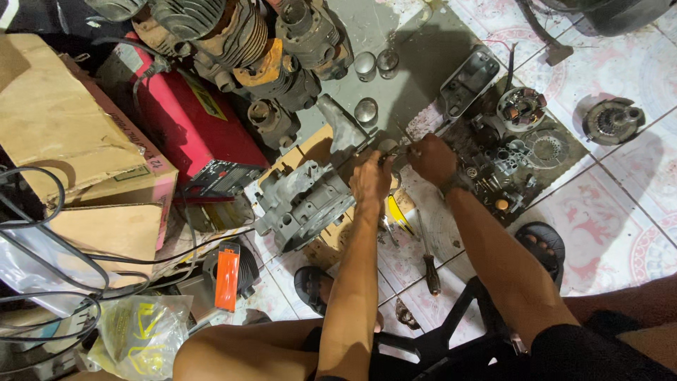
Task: The person cleans a metallic engine casing with a yellow sponge, then uses a wrench to tighten bolts on the casing. The person handles the casing and tools directly with both hands.
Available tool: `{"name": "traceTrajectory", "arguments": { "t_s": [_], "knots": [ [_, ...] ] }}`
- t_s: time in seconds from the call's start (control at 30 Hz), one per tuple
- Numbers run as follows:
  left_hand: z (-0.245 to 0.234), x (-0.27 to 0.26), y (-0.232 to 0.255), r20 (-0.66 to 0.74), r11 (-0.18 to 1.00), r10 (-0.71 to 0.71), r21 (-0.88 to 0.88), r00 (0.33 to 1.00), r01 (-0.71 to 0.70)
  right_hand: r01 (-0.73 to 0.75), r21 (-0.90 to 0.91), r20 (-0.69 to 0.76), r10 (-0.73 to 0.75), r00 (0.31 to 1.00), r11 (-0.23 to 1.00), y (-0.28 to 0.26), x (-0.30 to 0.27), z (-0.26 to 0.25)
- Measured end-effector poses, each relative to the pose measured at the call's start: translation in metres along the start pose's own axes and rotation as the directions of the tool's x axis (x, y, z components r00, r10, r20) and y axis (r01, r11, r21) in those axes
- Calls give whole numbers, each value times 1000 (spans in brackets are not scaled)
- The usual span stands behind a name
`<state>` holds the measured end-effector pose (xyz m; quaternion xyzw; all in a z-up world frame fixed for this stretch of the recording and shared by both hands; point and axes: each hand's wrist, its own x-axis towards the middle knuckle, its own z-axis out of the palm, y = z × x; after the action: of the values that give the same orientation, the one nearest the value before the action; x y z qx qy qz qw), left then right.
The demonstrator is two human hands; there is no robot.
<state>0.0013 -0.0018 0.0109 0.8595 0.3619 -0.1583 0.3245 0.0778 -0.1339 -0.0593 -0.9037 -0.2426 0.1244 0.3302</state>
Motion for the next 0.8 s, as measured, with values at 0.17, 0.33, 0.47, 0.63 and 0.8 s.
{"name": "traceTrajectory", "arguments": {
  "t_s": [0.17, 0.33, 0.47, 0.63, 0.8],
  "knots": [
    [-4, -5, 1, 3, 1000, 4, 12, 1000, -4, -12, 95, 71, 5, 997, 995, 34, 30, 31],
    [-8, -9, 5, -4, 1000, 6, 20, 1000, -6, -90, 214, 194, 48, 980, 973, 32, 41, 22],
    [-14, -15, 10, 2, 1000, 15, 22, 1000, -15, -87, 140, 292, 43, 956, 986, 30, 40, 26],
    [-6, -11, 7, 12, 999, 18, 26, 1000, -18, -48, 177, 406, -28, 914, 983, 16, 32, 20],
    [7, -7, 1, -2, 999, 11, 37, 1000, -11, -329, 352, 501, 121, 857, 876, -33, 22, -26]
  ]
}}
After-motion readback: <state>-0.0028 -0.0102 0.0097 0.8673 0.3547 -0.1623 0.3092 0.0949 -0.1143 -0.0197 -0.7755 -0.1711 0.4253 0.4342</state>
